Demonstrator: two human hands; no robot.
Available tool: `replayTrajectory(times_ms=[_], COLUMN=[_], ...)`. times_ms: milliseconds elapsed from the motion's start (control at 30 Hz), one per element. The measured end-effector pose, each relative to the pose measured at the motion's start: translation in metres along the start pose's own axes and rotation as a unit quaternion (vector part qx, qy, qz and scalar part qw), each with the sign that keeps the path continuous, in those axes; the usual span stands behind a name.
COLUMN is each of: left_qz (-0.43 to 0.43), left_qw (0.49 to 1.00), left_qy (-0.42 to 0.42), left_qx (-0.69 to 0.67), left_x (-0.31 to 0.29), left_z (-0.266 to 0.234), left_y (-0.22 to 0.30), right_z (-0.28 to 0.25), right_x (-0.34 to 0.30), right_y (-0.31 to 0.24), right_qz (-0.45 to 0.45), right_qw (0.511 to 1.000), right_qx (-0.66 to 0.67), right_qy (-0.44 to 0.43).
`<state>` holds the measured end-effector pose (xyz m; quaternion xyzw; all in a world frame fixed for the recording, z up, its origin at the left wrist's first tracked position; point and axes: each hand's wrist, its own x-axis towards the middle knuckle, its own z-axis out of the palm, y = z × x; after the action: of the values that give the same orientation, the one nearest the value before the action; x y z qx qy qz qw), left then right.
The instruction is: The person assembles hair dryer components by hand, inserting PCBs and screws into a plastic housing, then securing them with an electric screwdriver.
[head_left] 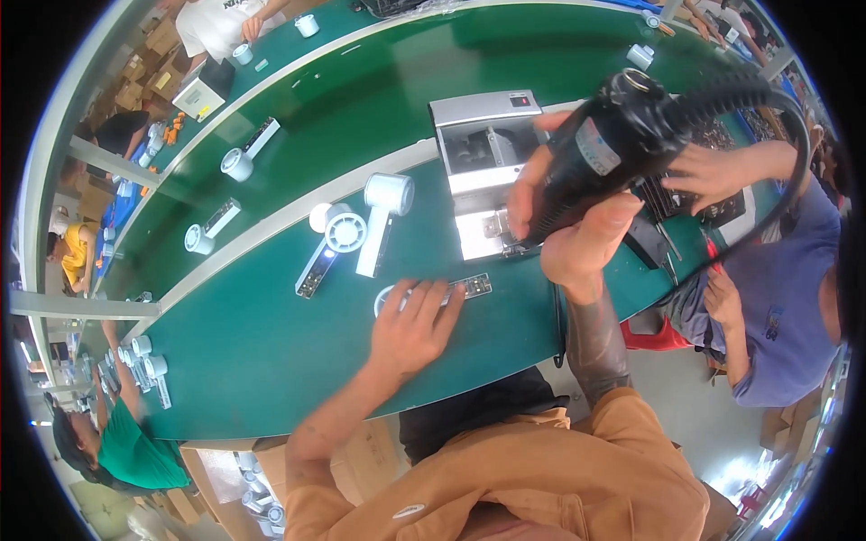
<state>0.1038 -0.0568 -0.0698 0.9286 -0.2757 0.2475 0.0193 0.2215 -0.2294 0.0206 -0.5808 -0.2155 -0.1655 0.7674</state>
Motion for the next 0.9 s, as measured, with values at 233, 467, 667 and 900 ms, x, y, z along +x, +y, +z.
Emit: replayTrajectory(times_ms=[233,467,667,900], left_qz=[-0.002,0.003,-0.003,0.005], left_qw=[1.000,0.999,1.000,1.000], left_qy=[0.003,0.032,0.031,0.029], left_qx=[-0.001,0.003,-0.001,-0.001], left_x=[0.001,-0.001,-0.004,-0.002], left_z=[0.001,0.004,0.002,0.004], left_y=[-0.001,0.000,0.001,-0.001], right_z=[-0.003,-0.020,-0.004,0.005], right_x=[-0.003,-0.012,-0.026,-0.026], right_y=[0.004,-0.003,-0.004,0.011], right_qz=[-0.002,0.078,0.129,0.141], right_qw=[1.000,0.993,0.974,0.975], right_qx=[0.005,0.012,0.109,0.054], right_qy=[-0.022,-0.091,-0.153,-0.160])
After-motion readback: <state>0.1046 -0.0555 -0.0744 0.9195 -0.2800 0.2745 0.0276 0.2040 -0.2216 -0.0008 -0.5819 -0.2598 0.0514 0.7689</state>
